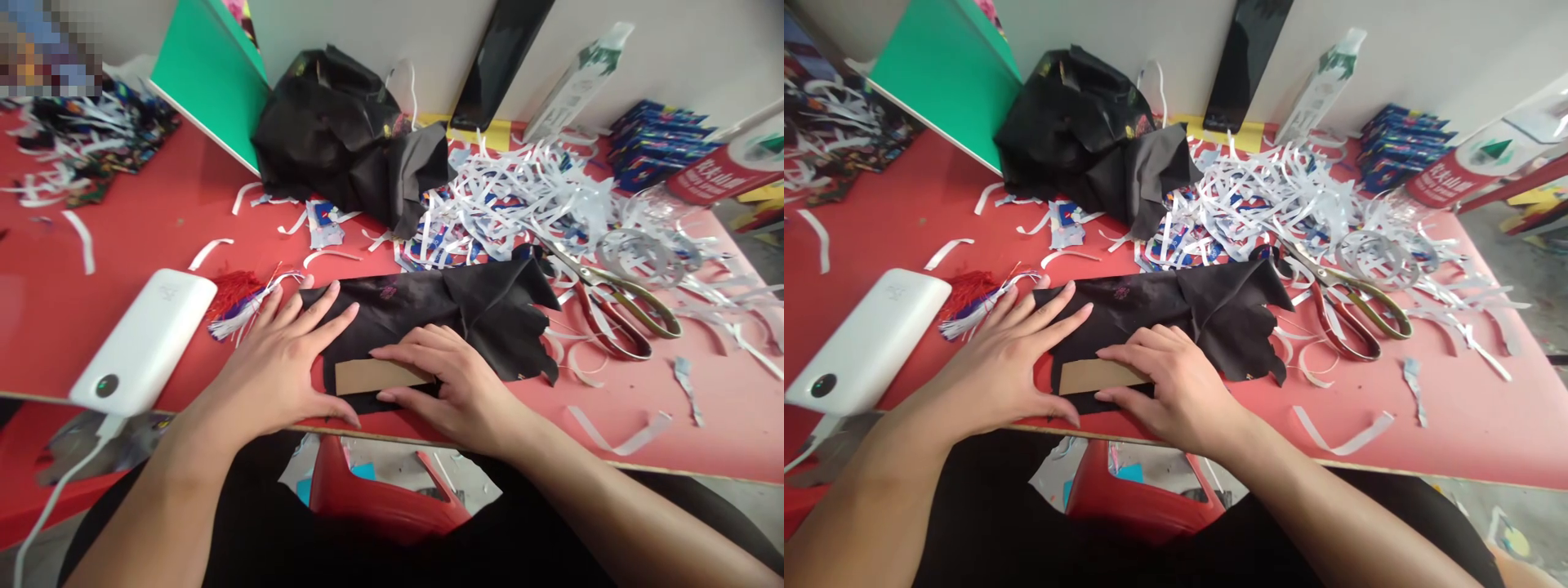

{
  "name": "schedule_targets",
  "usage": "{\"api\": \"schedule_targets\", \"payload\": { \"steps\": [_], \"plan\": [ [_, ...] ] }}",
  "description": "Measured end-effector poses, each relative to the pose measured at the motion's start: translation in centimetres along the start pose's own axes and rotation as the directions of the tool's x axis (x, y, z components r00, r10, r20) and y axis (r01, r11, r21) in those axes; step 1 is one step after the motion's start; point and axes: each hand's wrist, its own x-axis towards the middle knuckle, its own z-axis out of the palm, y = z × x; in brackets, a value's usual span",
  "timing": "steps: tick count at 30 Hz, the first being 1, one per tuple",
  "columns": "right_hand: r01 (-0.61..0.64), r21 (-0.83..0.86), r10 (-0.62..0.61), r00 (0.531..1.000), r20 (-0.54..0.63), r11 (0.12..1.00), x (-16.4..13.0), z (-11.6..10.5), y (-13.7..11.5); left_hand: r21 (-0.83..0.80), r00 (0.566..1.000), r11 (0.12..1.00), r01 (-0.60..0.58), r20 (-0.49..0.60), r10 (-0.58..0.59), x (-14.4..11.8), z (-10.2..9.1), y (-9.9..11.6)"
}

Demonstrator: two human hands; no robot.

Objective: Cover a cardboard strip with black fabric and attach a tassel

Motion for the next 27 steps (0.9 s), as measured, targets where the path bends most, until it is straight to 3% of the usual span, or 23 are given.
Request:
{"api": "schedule_targets", "payload": {
  "steps": [7,10,12,14,17,23,27],
  "plan": [
    [-0.034,0.008,0.034,0.999,-0.009,0.999,0.2,0.0,-0.2,-0.03,1.0,0.999,0.013,0.0,-0.013,0.1,0.0,0.0],
    [-0.084,0.167,0.102,0.99,-0.096,0.982,-0.1,-0.2,-0.2,-0.029,1.0,0.999,0.014,0.015,-0.014,0.0,-0.1,-0.2],
    [-0.117,0.372,0.219,0.945,-0.245,0.921,-0.5,-0.3,0.2,-0.042,1.0,0.999,0.003,0.009,-0.002,-0.3,-0.2,-0.2],
    [-0.115,0.557,0.362,0.861,-0.357,0.822,-0.7,-0.2,0.7,-0.07,0.999,0.997,-0.037,-0.027,0.035,-0.6,-0.4,0.0],
    [-0.108,0.691,0.473,0.802,-0.365,0.715,-0.6,-0.1,1.5,-0.101,0.985,0.981,-0.166,-0.067,0.16,-1.3,-0.2,0.8],
    [-0.148,0.71,0.491,0.816,-0.305,0.688,-0.2,-0.9,1.3,-0.078,0.959,0.96,-0.271,-0.113,0.261,-2.4,0.8,1.7],
    [-0.089,0.678,0.313,0.925,-0.216,0.729,-0.9,-1.8,0.6,-0.124,0.936,0.936,-0.331,-0.168,0.309,-2.4,0.4,1.9]
  ]
}}
